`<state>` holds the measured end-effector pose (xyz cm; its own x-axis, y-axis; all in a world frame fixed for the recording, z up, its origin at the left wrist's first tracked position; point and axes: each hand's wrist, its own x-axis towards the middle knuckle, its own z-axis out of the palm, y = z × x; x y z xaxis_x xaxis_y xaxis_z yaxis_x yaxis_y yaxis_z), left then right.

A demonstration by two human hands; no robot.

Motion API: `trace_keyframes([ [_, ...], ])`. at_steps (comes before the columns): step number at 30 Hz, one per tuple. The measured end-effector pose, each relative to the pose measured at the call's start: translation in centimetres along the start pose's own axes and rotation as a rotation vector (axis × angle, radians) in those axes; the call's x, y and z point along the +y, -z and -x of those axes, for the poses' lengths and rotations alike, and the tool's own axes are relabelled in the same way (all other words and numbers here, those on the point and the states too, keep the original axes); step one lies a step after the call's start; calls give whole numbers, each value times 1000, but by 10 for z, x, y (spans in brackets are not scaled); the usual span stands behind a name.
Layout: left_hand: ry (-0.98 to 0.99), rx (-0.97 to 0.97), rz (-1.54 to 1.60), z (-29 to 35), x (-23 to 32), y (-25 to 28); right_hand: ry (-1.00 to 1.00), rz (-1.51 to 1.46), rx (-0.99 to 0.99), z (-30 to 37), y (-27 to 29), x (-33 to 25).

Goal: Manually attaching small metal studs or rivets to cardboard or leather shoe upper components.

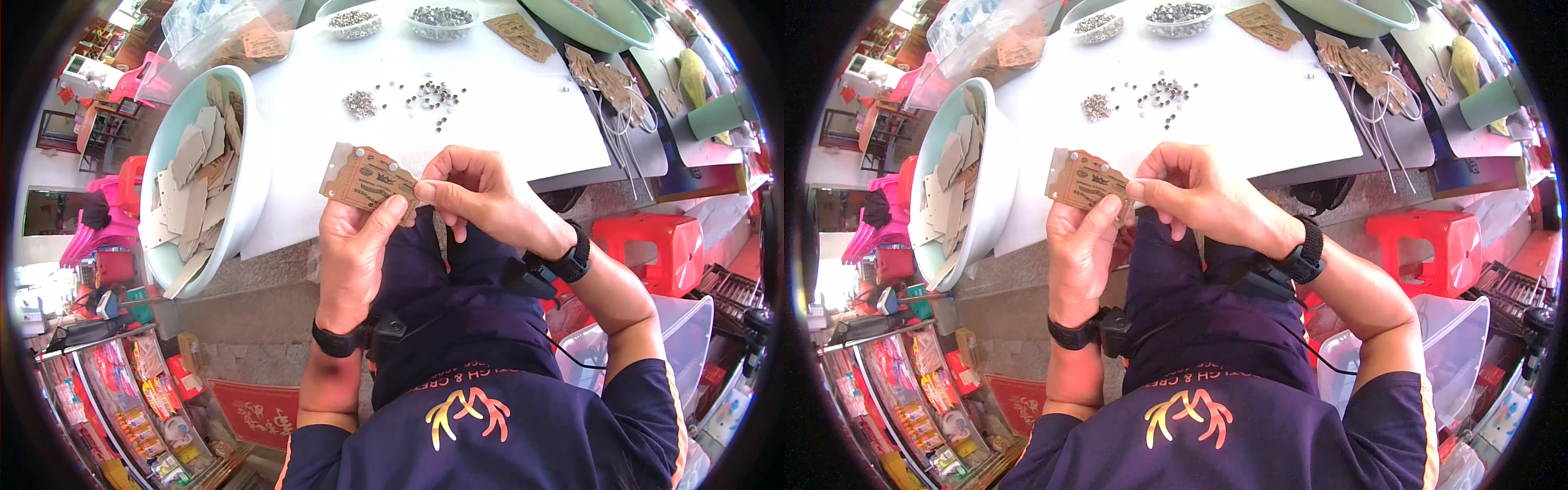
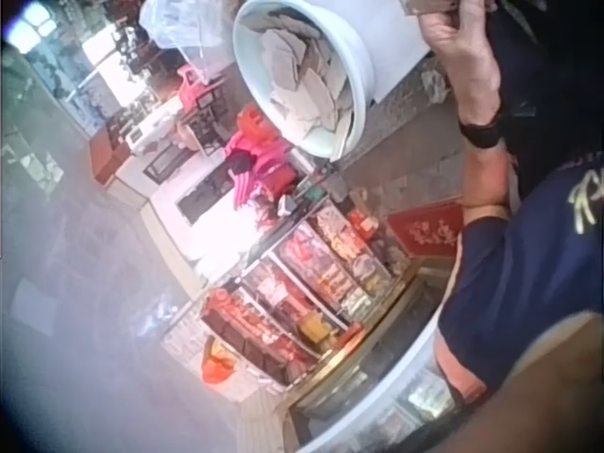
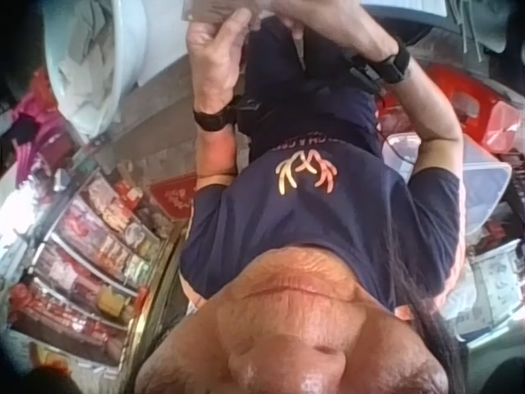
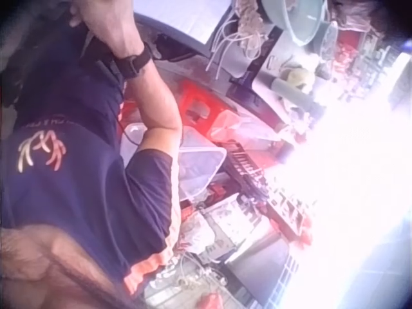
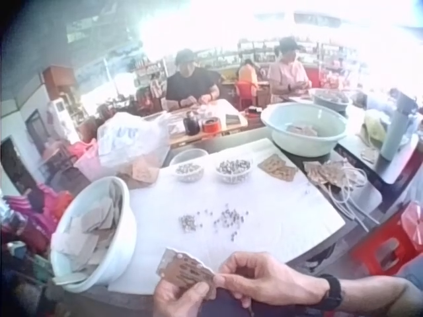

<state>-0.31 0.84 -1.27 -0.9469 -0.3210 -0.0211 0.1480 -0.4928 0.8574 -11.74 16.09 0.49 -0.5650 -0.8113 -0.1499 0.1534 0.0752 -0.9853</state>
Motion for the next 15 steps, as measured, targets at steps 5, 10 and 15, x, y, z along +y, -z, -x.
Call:
trace_keyframes([
  [5,-38,124,-97,1,-3,-6,59,176,64,-10,24,-11],
  [10,-27,131,-82,-2,0,-5,466,827,222,-35,58,-15],
  [15,-20,133,-85,-4,-1,-4,662,1237,37,-45,61,-18],
])
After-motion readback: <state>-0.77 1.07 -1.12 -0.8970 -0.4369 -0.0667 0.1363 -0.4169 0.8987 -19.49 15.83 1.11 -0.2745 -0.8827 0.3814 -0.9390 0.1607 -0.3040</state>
